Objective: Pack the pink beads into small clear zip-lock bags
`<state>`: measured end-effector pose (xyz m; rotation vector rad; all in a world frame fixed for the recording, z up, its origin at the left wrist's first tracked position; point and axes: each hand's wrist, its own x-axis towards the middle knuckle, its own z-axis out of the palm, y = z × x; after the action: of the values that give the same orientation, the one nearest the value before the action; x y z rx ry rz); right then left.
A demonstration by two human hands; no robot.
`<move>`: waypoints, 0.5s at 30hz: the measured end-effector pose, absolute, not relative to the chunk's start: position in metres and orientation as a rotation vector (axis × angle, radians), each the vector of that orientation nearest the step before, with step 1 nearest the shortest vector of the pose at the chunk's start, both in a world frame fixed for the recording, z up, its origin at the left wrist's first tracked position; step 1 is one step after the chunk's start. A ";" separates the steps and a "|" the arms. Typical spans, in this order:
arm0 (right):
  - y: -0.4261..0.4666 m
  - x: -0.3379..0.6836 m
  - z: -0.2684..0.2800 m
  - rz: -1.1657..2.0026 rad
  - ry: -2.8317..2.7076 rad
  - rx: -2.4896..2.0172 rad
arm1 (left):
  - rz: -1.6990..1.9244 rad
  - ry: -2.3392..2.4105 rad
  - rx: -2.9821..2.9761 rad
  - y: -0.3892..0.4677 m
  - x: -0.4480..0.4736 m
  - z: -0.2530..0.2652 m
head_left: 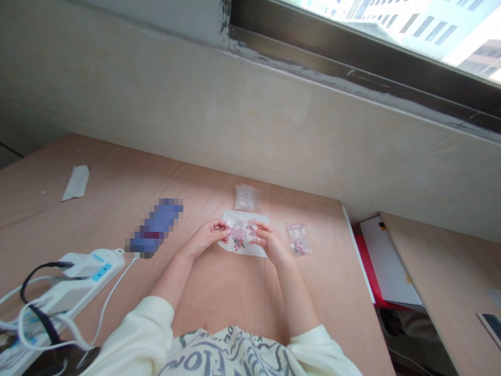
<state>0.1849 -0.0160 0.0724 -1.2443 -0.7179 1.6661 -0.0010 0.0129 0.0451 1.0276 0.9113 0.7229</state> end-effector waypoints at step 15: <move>-0.017 0.182 0.061 1.697 -0.843 -1.287 | 0.630 0.753 0.955 0.011 0.009 0.049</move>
<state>0.1818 -0.0174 0.0611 -1.2875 -0.8433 1.6972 0.0088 0.0105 0.0493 0.9552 0.7532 0.6303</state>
